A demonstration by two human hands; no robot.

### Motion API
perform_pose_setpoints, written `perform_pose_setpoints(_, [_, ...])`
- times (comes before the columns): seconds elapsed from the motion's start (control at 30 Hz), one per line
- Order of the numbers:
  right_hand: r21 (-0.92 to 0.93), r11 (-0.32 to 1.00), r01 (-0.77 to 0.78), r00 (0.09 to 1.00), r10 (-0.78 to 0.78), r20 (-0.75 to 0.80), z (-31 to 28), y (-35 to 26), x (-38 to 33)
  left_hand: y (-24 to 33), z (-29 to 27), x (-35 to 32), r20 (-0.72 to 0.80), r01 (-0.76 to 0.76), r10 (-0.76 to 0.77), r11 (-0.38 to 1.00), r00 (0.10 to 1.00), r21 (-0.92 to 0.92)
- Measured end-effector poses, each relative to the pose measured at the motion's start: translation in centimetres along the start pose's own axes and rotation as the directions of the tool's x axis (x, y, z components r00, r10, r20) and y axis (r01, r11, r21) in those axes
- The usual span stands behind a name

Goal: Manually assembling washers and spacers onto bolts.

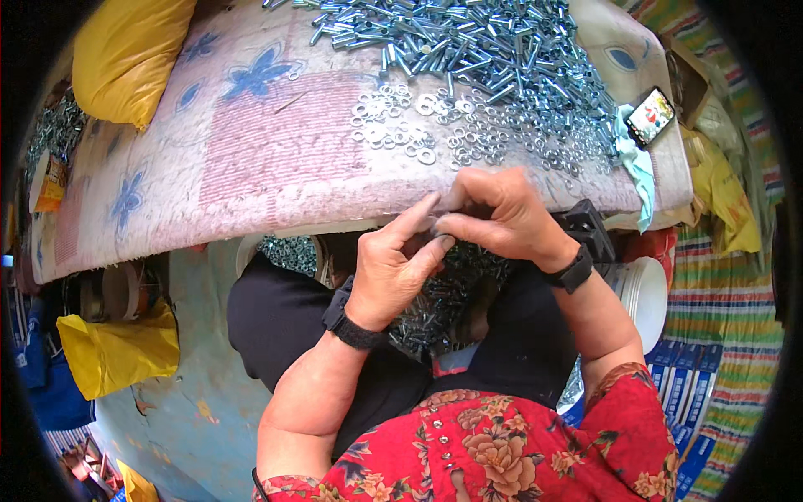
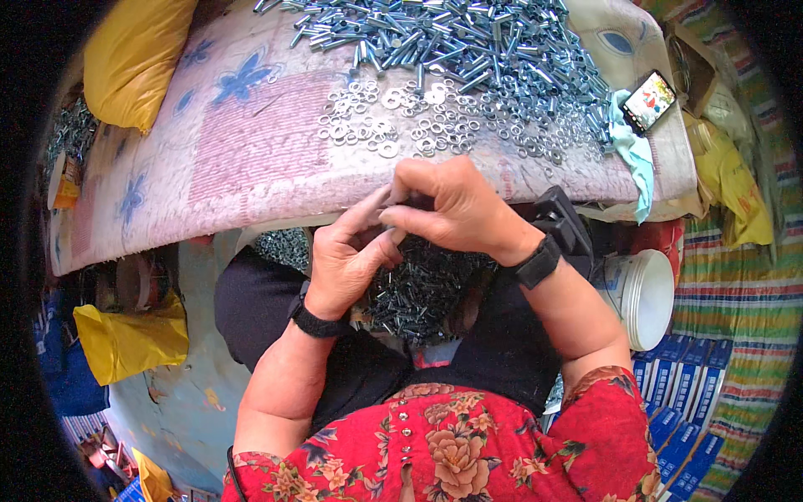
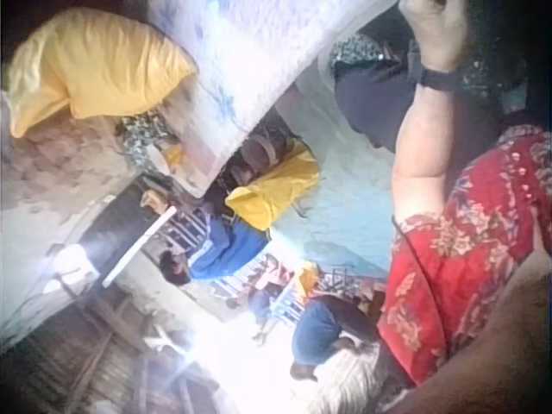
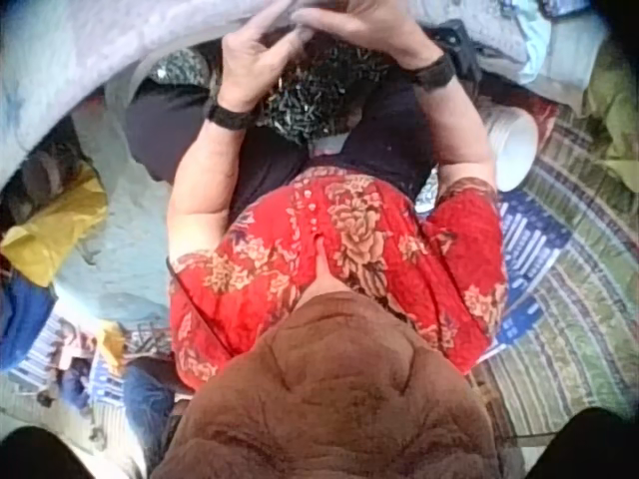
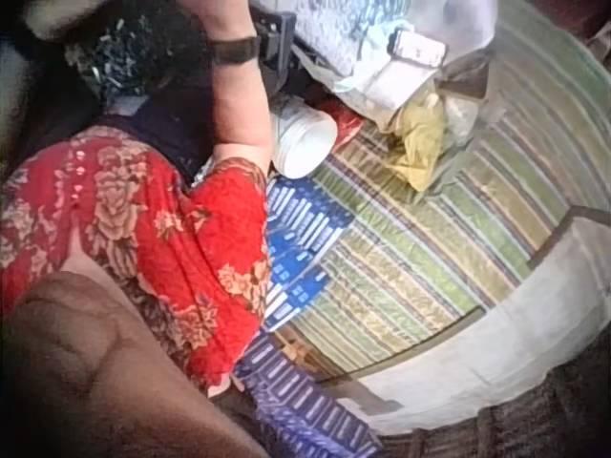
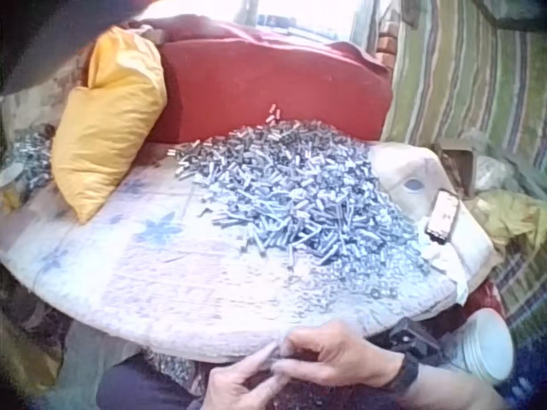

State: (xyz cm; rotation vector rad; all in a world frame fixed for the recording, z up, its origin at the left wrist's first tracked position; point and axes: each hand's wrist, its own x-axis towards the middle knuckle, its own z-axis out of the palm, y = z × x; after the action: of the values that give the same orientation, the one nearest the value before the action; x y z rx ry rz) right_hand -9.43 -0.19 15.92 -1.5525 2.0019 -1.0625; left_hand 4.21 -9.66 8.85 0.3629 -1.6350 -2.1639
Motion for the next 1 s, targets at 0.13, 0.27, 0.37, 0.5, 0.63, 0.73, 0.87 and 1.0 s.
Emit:
perform_pose_setpoints(0.13, [-0.018,0.999,0.031,1.0,-0.031,-0.001,0.9,-0.5,0.6,-0.1,-0.8,-0.3,0.037,-0.015,0.011,0.993,0.999,0.117])
perform_pose_setpoints(0.27, [0.036,0.999,0.036,0.999,-0.036,-0.011,1.3,-0.8,0.5,0.2,-0.8,-0.3,-0.019,-0.026,0.028,0.993,0.999,0.116])
perform_pose_setpoints(0.37, [0.028,0.996,0.082,0.995,-0.08,-0.056,1.7,-1.0,0.6,-0.2,-0.7,-0.3,-0.02,-0.049,0.052,0.99,0.998,0.135])
perform_pose_setpoints(0.5, [-0.059,0.994,-0.097,0.992,0.091,-0.088,1.5,-0.2,0.3,0.3,-0.8,-0.1,0.006,0.006,-0.007,0.991,1.0,0.136])
perform_pose_setpoints(0.63, [-0.025,0.995,-0.092,0.991,0.089,-0.098,2.2,-0.3,-0.4,-0.3,-0.7,-0.1,-0.02,-0.034,0.035,0.996,0.999,0.081])
perform_pose_setpoints(0.73, [0.046,0.997,-0.066,0.995,0.07,-0.074,2.3,-0.3,-0.3,-0.6,-1.0,0.2,0.018,-0.204,0.207,0.94,0.978,0.272])
perform_pose_setpoints(0.87, [0.066,0.997,-0.038,0.961,0.054,-0.269,0.7,1.1,1.9,0.3,-0.8,0.3,0.012,-0.035,0.035,0.999,0.999,0.027])
perform_pose_setpoints(1.0, [-0.389,0.919,0.07,0.955,-0.174,-0.24,0.8,3.7,4.3,0.4,-0.4,0.4,-0.043,0.055,-0.064,0.982,0.997,-0.183])
